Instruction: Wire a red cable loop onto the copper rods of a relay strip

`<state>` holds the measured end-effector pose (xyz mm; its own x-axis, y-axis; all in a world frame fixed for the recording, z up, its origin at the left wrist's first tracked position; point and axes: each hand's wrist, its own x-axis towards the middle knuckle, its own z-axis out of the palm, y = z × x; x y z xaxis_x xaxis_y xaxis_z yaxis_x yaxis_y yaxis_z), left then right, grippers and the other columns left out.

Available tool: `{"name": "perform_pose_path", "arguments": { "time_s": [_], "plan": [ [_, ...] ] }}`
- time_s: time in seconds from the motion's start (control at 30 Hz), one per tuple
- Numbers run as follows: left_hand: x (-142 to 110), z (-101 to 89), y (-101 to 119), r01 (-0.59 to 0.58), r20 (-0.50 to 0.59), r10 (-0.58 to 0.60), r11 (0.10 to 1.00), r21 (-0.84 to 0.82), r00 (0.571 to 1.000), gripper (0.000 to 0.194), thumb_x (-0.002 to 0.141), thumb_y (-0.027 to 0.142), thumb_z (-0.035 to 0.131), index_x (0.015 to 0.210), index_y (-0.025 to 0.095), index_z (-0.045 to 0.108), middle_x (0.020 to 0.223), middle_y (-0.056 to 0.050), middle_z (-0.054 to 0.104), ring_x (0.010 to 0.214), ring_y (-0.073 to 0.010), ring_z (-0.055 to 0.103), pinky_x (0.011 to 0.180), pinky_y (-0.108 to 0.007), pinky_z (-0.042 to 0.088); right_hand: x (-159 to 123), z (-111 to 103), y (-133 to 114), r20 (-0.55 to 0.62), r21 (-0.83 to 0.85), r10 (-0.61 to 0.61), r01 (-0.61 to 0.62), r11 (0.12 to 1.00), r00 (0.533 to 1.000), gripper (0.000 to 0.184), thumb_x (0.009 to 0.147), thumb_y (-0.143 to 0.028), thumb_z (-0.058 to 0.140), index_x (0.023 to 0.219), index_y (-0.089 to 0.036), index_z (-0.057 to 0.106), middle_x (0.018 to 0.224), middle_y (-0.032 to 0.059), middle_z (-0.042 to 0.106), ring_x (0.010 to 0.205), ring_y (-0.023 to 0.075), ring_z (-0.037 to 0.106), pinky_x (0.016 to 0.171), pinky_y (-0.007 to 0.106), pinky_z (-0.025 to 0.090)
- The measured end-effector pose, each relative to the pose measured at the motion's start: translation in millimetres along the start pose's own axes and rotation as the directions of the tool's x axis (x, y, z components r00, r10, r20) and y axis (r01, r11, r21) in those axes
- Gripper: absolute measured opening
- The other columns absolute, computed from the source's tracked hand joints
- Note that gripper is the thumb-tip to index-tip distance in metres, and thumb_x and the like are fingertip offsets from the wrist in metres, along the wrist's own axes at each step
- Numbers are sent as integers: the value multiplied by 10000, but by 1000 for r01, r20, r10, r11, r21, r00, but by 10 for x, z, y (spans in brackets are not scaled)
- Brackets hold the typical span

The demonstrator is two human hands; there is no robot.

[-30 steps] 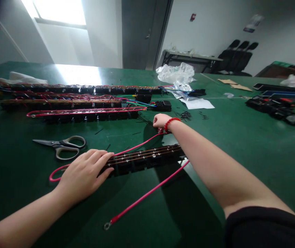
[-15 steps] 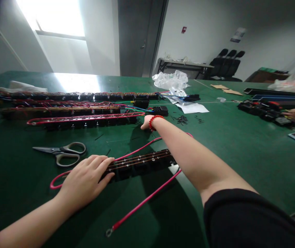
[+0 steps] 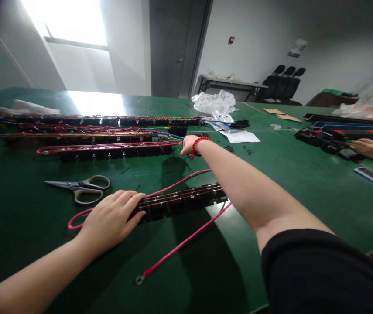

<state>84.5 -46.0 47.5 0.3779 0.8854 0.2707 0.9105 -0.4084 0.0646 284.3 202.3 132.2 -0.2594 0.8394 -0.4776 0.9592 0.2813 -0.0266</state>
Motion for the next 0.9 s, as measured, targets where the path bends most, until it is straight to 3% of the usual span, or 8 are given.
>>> {"name": "perform_pose_path", "arguments": {
  "time_s": [0.17,0.2,0.27,0.4,0.53,0.6,0.8,0.9],
  "plan": [
    [-1,0,1,-1,-11,1,1000,12,1000,326,978,351,470,1237,174,559,1147,-95,656,994,-251,609,795,-395,512,-635,-178,-91,-155,6,-235,239,971,959,52,817,-137,603,853,-161,633,732,-3,655,716,126,632,647,227,462],
    [-2,4,1,0,-13,0,1000,19,1000,323,972,337,478,1237,170,560,1147,-98,657,996,-250,608,797,-392,511,-805,-102,-154,-173,-14,-318,321,947,932,63,775,-126,625,810,-178,629,732,-17,653,708,118,613,638,221,442],
    [-5,11,0,-2,-15,2,1000,29,1000,318,961,309,492,1238,171,563,1151,-103,656,1001,-249,608,803,-389,507,-1130,174,-299,-126,-161,-582,562,811,804,46,727,-138,632,725,-183,619,708,-9,652,652,122,576,583,232,405],
    [-9,19,-5,-5,-26,6,1000,27,1000,330,974,346,480,1247,178,560,1153,-101,655,999,-260,606,795,-402,502,-1526,895,-521,-49,-398,-706,635,663,707,94,730,-118,583,766,-168,655,760,58,698,648,166,613,556,276,364],
    [-11,9,-10,-3,-12,3,999,32,1000,346,988,375,455,1247,166,552,1167,-101,647,1007,-268,603,807,-410,501,-1560,1272,-524,-66,-396,-770,692,604,635,80,813,-172,568,848,-179,640,783,41,692,694,184,642,572,289,356],
    [-10,-1,-9,0,2,0,1000,29,1000,344,991,378,452,1248,170,546,1171,-95,645,1012,-265,603,831,-408,499,-1508,1327,-475,-121,-379,-804,721,580,583,74,846,-210,553,859,-194,624,792,28,688,684,173,627,567,289,336],
    [-8,-24,6,25,22,-26,999,42,999,361,986,391,462,1263,172,537,1189,-94,645,1032,-261,605,863,-405,498,-1333,1505,-427,-268,-412,-899,803,431,345,74,826,-230,540,844,-197,604,775,21,660,645,165,558,557,318,272],
    [-8,-31,5,28,21,-29,998,51,999,366,984,392,465,1259,166,547,1190,-96,649,1045,-263,608,861,-404,500,-1321,1588,-472,-313,-435,-900,797,419,303,116,862,-280,532,851,-194,609,760,26,647,650,176,543,573,332,268]
  ]
}}
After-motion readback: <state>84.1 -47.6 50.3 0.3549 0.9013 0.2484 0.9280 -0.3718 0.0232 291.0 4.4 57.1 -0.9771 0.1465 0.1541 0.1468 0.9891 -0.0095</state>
